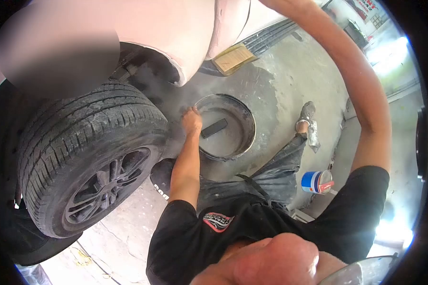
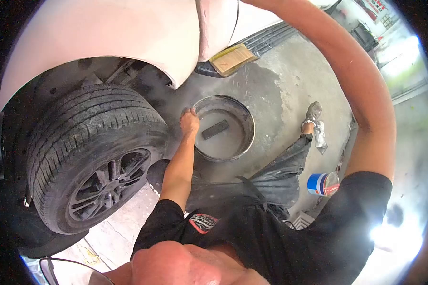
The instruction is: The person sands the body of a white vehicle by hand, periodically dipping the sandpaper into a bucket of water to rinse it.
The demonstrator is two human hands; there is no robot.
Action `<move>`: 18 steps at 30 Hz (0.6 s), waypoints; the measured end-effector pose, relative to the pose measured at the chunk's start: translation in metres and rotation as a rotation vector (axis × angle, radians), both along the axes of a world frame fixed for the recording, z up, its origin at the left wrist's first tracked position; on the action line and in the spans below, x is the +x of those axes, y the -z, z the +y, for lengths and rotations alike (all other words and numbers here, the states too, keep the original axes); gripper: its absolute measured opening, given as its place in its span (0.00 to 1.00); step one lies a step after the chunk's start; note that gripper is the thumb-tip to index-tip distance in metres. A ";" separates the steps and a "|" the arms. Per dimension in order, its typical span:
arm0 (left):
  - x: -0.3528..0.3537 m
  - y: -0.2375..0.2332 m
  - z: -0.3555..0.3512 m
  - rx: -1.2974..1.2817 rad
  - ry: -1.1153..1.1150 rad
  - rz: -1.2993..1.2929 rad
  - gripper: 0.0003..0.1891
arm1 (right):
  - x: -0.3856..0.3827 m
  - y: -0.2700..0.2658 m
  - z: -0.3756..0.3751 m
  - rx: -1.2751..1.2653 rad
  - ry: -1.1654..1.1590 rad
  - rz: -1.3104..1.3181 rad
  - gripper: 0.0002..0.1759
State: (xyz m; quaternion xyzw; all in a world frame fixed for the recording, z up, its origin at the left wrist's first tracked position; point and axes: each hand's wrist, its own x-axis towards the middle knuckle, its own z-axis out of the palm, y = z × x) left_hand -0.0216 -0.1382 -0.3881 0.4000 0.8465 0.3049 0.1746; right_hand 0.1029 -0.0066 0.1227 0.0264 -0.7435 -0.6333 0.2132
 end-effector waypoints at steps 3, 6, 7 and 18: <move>-0.003 -0.006 0.001 0.033 -0.012 0.003 0.21 | 0.000 0.060 0.020 -0.114 0.066 0.074 0.24; -0.001 0.002 -0.001 0.000 -0.026 0.023 0.21 | 0.023 0.084 0.001 -0.196 0.043 -0.166 0.24; -0.001 -0.001 -0.001 -0.009 -0.022 0.014 0.21 | 0.019 0.074 0.012 -0.304 -0.072 -0.149 0.23; -0.005 0.008 0.006 -0.015 -0.002 0.061 0.23 | 0.002 0.051 0.022 -0.231 -0.078 -0.043 0.17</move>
